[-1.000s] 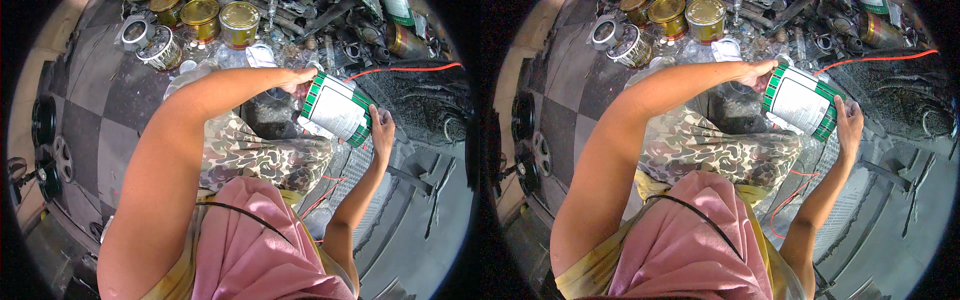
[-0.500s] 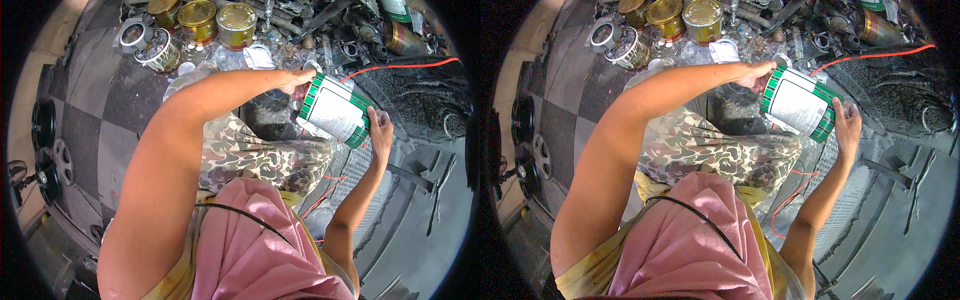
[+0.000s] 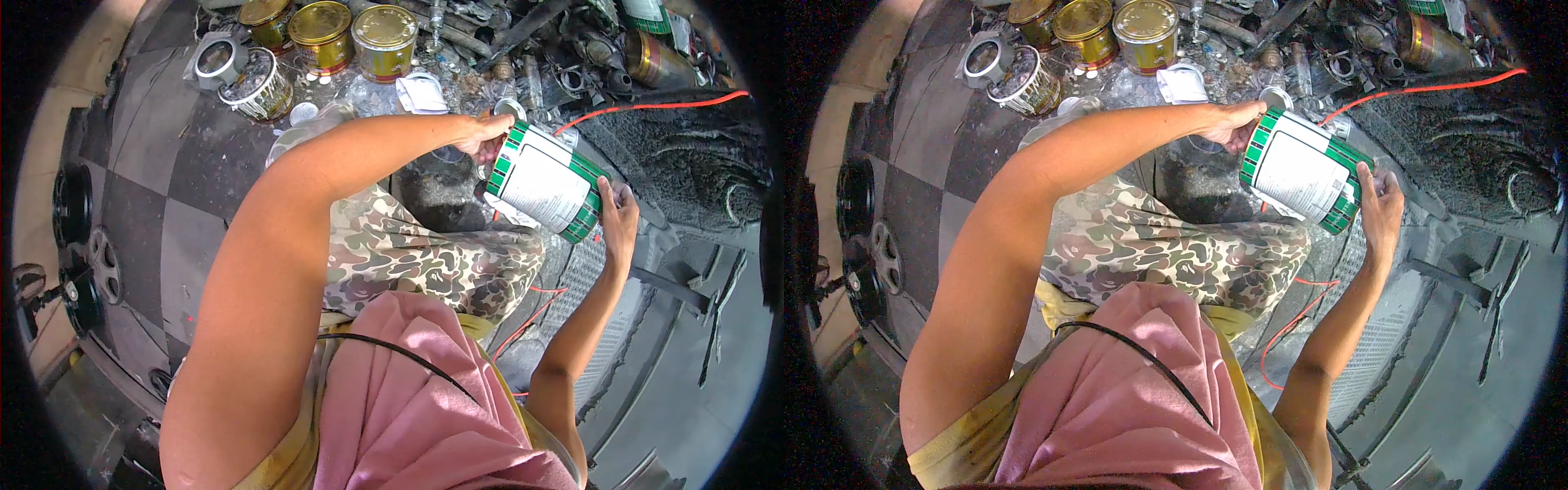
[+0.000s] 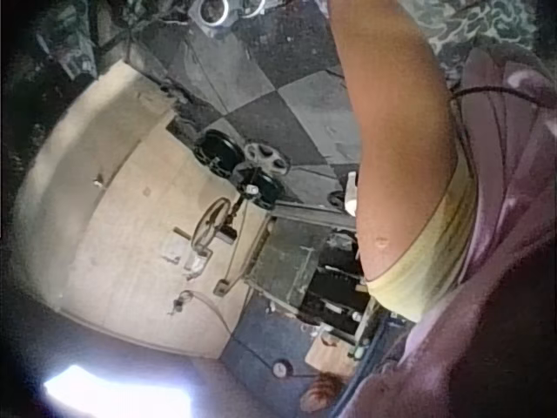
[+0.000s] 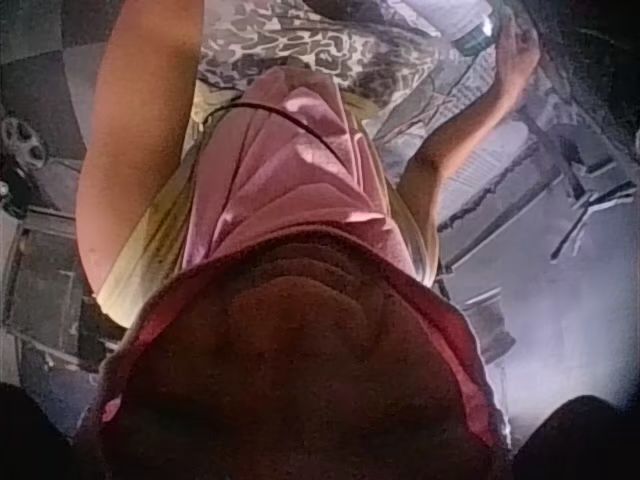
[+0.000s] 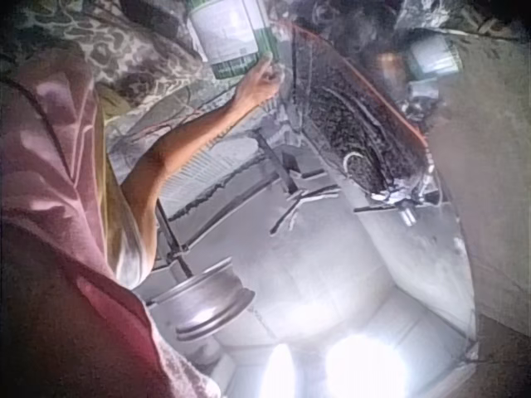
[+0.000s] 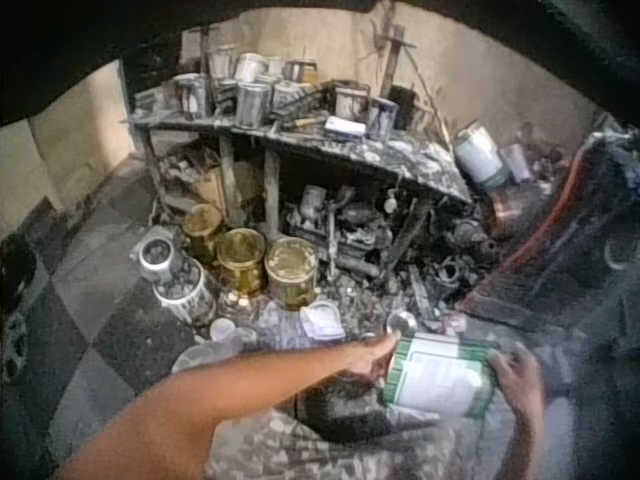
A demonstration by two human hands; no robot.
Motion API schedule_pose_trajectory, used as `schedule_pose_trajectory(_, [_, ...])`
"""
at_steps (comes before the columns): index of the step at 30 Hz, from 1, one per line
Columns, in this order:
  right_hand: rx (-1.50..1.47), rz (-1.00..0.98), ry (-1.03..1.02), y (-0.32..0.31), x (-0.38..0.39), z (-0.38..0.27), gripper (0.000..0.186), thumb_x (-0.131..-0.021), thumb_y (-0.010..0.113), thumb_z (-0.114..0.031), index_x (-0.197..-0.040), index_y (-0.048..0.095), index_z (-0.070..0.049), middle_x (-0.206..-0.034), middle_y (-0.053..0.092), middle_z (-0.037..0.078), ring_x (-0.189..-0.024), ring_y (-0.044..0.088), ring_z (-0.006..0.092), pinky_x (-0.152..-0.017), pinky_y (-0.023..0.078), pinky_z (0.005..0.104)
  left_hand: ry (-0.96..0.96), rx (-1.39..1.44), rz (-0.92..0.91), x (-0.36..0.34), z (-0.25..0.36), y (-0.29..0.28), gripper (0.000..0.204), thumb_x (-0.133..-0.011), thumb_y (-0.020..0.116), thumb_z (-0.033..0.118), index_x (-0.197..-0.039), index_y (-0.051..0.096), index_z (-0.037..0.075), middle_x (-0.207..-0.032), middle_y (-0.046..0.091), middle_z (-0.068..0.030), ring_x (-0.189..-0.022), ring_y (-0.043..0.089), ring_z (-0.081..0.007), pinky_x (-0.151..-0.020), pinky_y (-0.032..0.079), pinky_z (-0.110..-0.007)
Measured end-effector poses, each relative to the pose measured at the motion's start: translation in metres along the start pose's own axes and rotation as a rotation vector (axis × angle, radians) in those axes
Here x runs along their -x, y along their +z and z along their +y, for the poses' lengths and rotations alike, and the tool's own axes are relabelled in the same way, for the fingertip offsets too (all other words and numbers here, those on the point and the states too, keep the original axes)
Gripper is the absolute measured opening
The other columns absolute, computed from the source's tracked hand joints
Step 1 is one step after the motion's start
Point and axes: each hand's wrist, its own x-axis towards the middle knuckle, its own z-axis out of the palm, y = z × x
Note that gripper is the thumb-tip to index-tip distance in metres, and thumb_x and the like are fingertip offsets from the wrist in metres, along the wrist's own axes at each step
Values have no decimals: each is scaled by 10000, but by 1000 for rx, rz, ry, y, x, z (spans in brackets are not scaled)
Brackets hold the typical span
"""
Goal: The person sits on the floor and pours liquid from multiple paint cans into a metal container. They wipe the container with a cloth, stand up, and retrieve a plastic bag and a funnel from a nearby workbench.
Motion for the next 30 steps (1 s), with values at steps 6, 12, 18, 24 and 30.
schedule_pose_trajectory(6, [-67,8,5,-1,2,-6,372,-957,683,-351,-775,560,-50,-677,429,-57,-626,352,54,-542,296,248,-20,-30,11,1,2,3,417,-928,357,428,-644,498,157,-543,437,13,-447,369,-120,-454,270,-294])
schedule_pose_trajectory(12, [-62,-25,86,2,4,-3,402,-930,699,-374,-839,622,10,-695,512,-8,-667,443,105,-600,394,296,-22,-45,28,7,4,3,381,-901,393,424,-658,492,147,-562,438,10,-470,367,-115,-456,269,-286])
schedule_pose_trajectory(18, [-125,-74,113,23,15,22,379,-937,696,-365,-839,640,-3,-685,501,-26,-648,412,86,-561,354,290,-38,-127,37,6,-3,-7,329,-878,413,411,-735,507,130,-610,438,-1,-505,359,-114,-479,304,-301])
schedule_pose_trajectory(24, [-307,-121,203,83,39,82,413,-967,630,-455,-871,620,-53,-664,510,-27,-542,452,76,-481,349,260,-71,-363,21,2,-8,-13,593,-973,241,600,-736,500,122,-615,418,4,-495,372,-107,-461,305,-302])
schedule_pose_trajectory(30, [-358,-353,732,148,70,110,735,-961,451,-665,-1093,588,45,-721,516,62,-653,575,207,-584,539,347,-130,-708,203,6,-13,-5,363,-928,380,357,-752,554,91,-549,453,-21,-449,424,-149,-423,314,-350])
